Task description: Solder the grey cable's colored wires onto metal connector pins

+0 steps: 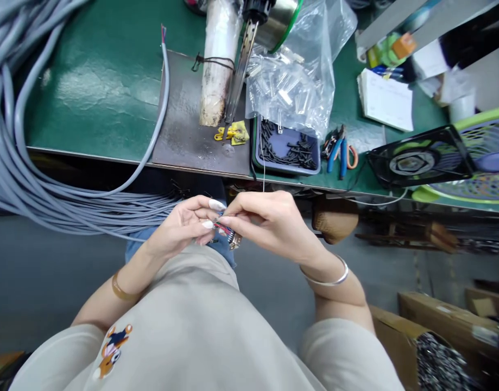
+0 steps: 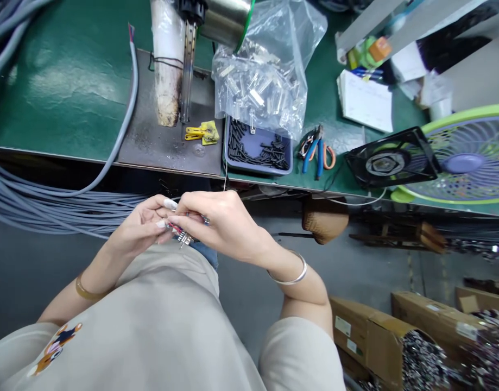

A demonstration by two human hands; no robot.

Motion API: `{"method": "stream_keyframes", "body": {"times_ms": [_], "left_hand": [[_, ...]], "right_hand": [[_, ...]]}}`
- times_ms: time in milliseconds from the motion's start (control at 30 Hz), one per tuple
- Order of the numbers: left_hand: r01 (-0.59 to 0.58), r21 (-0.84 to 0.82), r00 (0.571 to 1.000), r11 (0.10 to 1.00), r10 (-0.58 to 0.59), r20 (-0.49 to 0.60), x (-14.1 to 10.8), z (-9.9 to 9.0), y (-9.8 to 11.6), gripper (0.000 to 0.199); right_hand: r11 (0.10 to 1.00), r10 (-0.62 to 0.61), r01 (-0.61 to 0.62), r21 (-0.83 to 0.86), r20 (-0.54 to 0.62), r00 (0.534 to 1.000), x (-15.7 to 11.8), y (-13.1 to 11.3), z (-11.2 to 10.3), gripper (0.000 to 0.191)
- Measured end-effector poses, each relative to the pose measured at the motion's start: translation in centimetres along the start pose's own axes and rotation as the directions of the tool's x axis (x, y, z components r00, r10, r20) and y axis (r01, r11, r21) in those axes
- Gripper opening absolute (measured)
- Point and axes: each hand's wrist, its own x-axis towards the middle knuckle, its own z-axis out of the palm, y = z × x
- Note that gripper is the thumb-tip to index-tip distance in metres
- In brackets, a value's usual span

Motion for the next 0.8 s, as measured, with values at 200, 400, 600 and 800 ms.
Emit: {"method": "stream_keyframes", "body": {"times_ms": [200, 400, 600, 800], "left_hand": [[-0.013, 0.007, 0.996, 1.000, 0.013, -0.091, 0.8, -0.1, 0.3, 0.028], [-0.029, 0.088, 0.995, 0.996, 0.037, -0.092, 1.6, 0.1, 0.5, 0.026], [-0.042, 0.249, 0.980, 0.968, 0.088, -0.176, 2.5, 0.7, 1.3, 0.023], [-0.127, 0.322, 0.948, 0.938, 0.210, -0.239, 3.4, 1.2, 2.0, 0.021]], "right_hand": [[0.736, 0.243, -0.437, -0.517, -0.401, 0.883, -0.3, 5.2, -4.6, 0.024], [0.518, 0.462, -0.623, -0.586, -0.421, 0.781, 0.9, 15.2, -7.1, 0.010], [0.526, 0.451, -0.645, -0.554, -0.461, 0.764, 2.1, 14.7, -6.7, 0.012], [0.574, 0.377, -0.626, -0.528, -0.507, 0.775, 2.0, 13.4, -6.0, 0.010]]}}
